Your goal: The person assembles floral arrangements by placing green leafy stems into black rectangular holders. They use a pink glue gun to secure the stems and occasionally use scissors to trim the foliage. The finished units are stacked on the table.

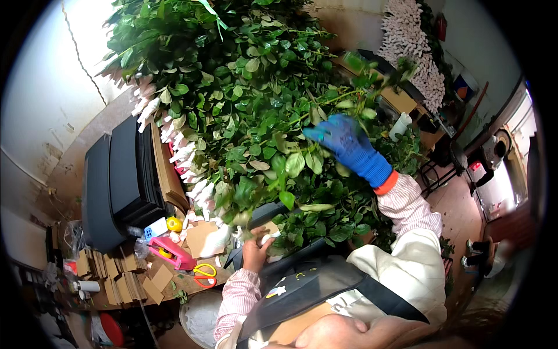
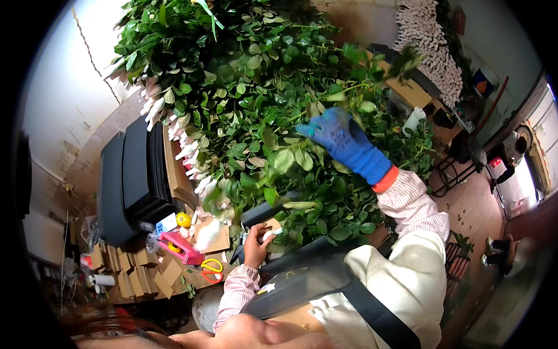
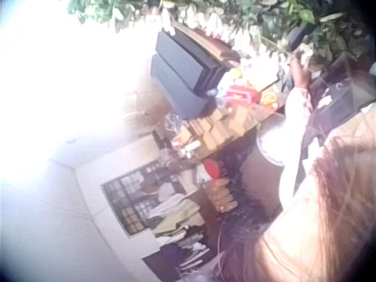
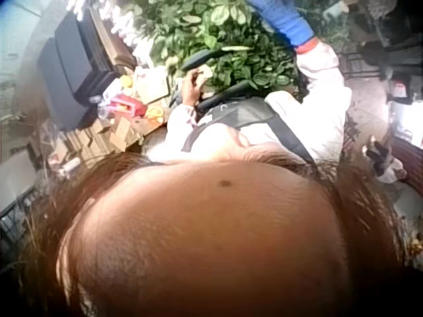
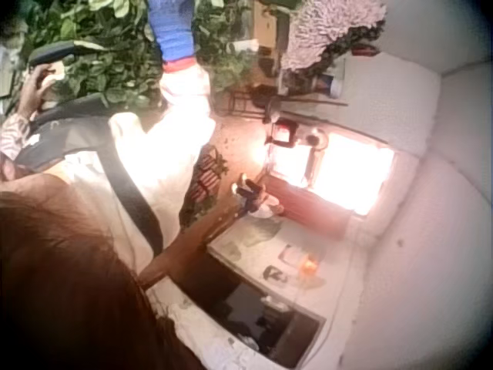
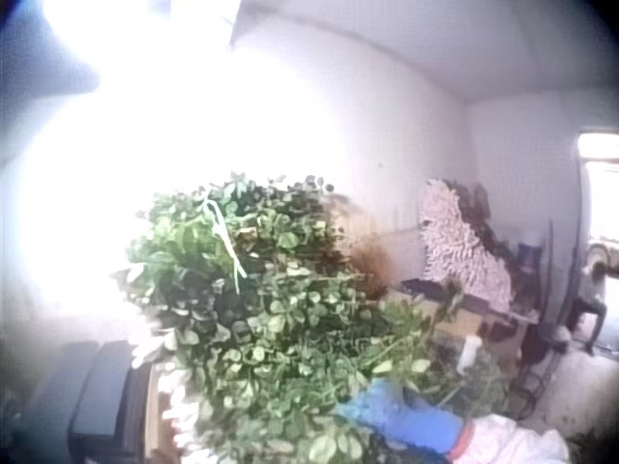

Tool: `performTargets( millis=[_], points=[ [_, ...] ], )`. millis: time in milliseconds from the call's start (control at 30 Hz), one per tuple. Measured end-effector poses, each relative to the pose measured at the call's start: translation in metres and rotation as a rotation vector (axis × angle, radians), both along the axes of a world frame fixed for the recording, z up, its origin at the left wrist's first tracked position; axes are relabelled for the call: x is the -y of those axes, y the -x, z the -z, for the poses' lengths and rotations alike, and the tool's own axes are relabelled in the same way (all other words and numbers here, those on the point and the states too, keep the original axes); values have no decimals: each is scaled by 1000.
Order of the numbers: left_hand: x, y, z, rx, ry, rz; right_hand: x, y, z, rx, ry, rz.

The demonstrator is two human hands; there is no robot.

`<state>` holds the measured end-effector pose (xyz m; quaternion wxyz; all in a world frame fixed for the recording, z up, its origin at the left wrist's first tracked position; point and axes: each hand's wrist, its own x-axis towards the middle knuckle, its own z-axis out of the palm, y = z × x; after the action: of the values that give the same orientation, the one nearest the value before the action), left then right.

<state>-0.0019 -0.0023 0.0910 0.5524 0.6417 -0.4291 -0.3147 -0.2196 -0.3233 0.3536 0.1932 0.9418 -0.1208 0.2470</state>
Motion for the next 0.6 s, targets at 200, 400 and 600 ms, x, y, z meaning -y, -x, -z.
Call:
performTargets(
  millis=[200, 400, 600],
  points=[
    [-1, 0, 17, -1, 15, -63, 7, 56, 88, -662, -256, 304],
    [0, -5, 24, 81, -29, -97, 3, 96, 130, -465, -631, 226],
    [1, -5, 10, 80, 12, -45, 0, 96, 153, -517, -635, 250]
  ],
)
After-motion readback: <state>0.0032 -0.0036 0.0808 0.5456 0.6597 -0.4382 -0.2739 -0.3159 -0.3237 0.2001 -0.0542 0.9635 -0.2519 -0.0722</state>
